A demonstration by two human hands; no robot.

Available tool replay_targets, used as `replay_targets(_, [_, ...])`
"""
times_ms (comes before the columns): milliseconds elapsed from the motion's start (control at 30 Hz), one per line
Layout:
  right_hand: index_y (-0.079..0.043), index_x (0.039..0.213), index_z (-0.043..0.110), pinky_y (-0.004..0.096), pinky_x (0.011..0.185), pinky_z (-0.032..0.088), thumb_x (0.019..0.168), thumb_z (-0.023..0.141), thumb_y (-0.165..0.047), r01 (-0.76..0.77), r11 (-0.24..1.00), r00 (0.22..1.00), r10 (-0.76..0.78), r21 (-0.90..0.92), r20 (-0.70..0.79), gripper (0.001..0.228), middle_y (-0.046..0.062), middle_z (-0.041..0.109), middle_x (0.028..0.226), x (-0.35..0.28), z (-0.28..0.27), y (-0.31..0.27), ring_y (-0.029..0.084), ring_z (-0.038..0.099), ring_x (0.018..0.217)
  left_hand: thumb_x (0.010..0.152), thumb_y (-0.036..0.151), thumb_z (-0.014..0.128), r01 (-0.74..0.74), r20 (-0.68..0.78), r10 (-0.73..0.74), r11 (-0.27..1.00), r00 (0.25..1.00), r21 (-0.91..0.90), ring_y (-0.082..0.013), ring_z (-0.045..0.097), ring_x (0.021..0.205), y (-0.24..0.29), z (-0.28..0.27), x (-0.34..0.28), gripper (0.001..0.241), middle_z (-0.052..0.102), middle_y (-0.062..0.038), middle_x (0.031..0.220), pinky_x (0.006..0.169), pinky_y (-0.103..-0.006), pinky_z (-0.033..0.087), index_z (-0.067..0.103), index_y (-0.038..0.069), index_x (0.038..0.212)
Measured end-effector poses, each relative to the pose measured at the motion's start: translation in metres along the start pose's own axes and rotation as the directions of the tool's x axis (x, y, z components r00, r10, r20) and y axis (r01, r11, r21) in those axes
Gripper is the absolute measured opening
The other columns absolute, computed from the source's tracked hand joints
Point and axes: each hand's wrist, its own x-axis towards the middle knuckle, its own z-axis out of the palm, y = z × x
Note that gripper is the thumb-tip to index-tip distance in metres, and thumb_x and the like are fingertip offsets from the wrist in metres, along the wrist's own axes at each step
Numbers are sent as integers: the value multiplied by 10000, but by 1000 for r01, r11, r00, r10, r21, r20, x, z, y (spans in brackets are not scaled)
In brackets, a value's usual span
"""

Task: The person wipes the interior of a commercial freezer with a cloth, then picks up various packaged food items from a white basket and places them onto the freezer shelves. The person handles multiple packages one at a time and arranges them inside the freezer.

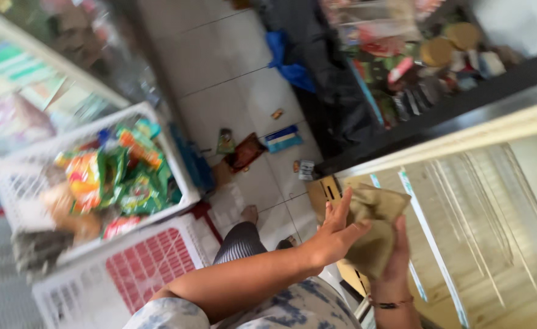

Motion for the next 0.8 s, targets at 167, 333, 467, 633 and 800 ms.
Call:
replay_targets(167, [-29,1470,491,454,1054,456,1036,349,-561,-132,986,991,132,-98,-11,700,149,586,1431,4,-28,17,321,589,1251,930,522,519,-147,-82,203,887,976,438,-376,-182,1587,-42,-3,-31,806,3,-138,1751,1193,-681,-31,267,232,1638])
replay_targets(333, [-15,1476,492,449,1057,458,1032,485,-405,-240,938,949,281,-248,143,591,170,599,1407,19,-48,50,315,602,1234,937,389,638,-191,-192,361,792,913,580,-427,-28,1612,-91,-4,-56,689,91,-152,1755,1180,-729,44,429,181,1560])
replay_targets(467, [3,1443,517,483,989,494,1012,528,-420,-407,860,886,453,-308,94,604,195,627,1325,35,-47,58,351,632,1141,989,296,581,-219,-347,353,903,869,369,-391,135,1581,-129,-25,-76,435,311,-156,1674,1211,-624,139,615,187,1409])
replay_targets(633, [38,1406,513,523,940,541,930,538,-409,-442,804,790,559,-399,251,654,293,649,1257,35,-9,64,421,674,1106,1054,162,572,-84,-537,-162,911,828,-405,-317,445,932,-172,-60,-87,386,563,-424,1233,995,-670,374,636,134,1433])
replay_targets(800, [17,1398,516,526,892,562,926,560,-393,-446,751,757,606,-487,242,627,269,656,1224,41,52,88,404,678,1062,1008,168,605,-429,-817,199,901,541,-65,-102,611,1059,-195,-131,-97,307,706,-10,1164,915,-262,501,671,116,1304])
